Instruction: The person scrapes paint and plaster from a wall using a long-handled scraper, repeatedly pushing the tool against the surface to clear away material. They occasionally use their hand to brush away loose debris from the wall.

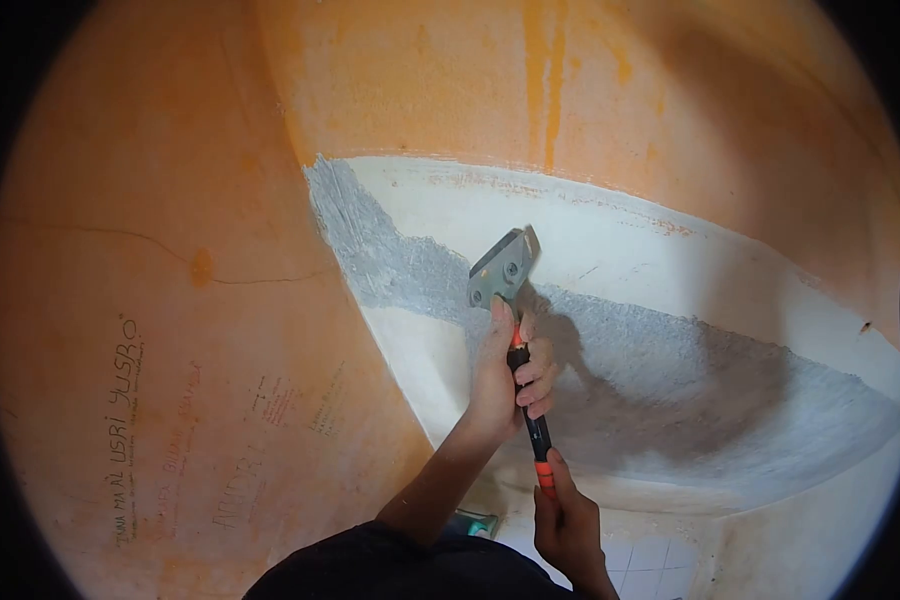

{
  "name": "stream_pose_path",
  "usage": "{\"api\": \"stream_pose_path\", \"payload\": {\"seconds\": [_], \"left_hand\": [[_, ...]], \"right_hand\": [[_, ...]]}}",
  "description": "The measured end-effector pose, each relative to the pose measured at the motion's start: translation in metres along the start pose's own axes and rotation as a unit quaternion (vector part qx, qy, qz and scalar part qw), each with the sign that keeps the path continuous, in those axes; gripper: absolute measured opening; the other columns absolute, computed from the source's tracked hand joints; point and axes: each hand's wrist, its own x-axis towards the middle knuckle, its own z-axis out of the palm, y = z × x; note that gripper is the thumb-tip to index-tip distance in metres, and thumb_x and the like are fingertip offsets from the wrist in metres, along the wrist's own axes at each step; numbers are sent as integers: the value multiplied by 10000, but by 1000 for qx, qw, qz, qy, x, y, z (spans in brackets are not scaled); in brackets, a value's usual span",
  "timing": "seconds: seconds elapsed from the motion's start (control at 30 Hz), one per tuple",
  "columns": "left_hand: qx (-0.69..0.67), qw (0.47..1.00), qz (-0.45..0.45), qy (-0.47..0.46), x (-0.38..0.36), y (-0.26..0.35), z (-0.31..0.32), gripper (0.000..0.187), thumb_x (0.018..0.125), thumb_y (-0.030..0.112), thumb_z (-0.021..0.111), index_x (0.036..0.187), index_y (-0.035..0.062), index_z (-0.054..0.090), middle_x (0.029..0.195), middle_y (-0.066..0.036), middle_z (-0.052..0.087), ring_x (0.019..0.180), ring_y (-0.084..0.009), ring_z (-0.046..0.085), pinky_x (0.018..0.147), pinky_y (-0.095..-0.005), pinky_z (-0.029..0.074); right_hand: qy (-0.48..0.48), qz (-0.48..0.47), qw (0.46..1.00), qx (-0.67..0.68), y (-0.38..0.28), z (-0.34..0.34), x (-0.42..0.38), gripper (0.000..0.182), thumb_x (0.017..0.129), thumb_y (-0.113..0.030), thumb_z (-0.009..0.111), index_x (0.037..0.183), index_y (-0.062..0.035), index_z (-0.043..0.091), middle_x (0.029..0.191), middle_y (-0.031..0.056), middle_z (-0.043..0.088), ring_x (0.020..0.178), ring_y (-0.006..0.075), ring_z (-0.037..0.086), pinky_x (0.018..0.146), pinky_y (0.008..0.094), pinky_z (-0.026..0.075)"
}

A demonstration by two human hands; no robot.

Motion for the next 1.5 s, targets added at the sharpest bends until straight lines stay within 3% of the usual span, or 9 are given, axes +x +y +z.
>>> {"api": "stream_pose_path", "payload": {"seconds": [0.1,0.2,0.27,0.87,1.07,1.13,1.27,1.4,1.5], "left_hand": [[22,1000,3,20,0,-1,1,457,990,608,255,861,192,394,512,37,292,326,-79,229,274,-243,236],[74,996,27,40,2,-5,-1,462,993,600,263,857,179,394,511,33,294,321,-80,224,269,-248,233],[88,994,41,40,0,-7,-6,464,995,596,268,856,172,394,511,31,295,319,-80,223,268,-250,234],[157,985,54,36,-1,8,-15,478,984,605,309,835,157,384,483,39,267,302,-82,219,262,-249,217],[135,989,16,53,-3,6,-17,481,981,610,313,837,155,377,495,34,282,310,-78,222,259,-244,227],[143,988,29,57,-3,5,-17,482,982,610,310,836,155,377,495,34,282,309,-78,222,259,-244,228],[152,984,83,28,7,20,-13,487,978,617,309,835,156,375,492,28,285,306,-78,226,258,-247,226],[167,983,13,75,-2,5,-14,479,985,606,303,834,157,371,490,21,283,308,-82,229,261,-244,228],[161,985,35,44,3,16,-11,483,984,610,306,837,154,369,497,17,300,311,-84,233,264,-240,228]], "right_hand": [[20,-33,999,16,3,1,-2,542,900,-51,580,1414,-22,412,786,180,633,605,257,626,599,332,498],[-1,22,999,31,6,8,1,538,903,-51,579,1413,-18,412,798,188,638,620,251,638,602,324,499],[24,-38,999,13,23,22,2,524,913,-26,538,1411,24,384,691,134,601,584,171,600,574,291,471],[63,-123,989,43,40,62,8,552,915,-22,530,1427,36,332,710,126,597,579,171,594,556,299,465],[42,-82,994,52,38,58,4,529,912,-14,522,1412,42,357,718,135,598,584,188,600,553,306,468],[70,-92,992,48,35,57,2,496,900,-54,582,1359,64,433,916,248,668,743,316,698,668,355,538],[33,-67,997,25,32,54,18,486,900,-42,580,1352,70,439,904,242,670,745,319,699,672,355,539],[74,-80,992,60,39,60,8,497,891,-40,589,1355,60,441,848,225,668,712,319,694,641,352,533],[53,-53,997,36,31,56,14,504,887,-36,588,1356,65,434,865,233,664,698,314,689,630,346,530]]}}
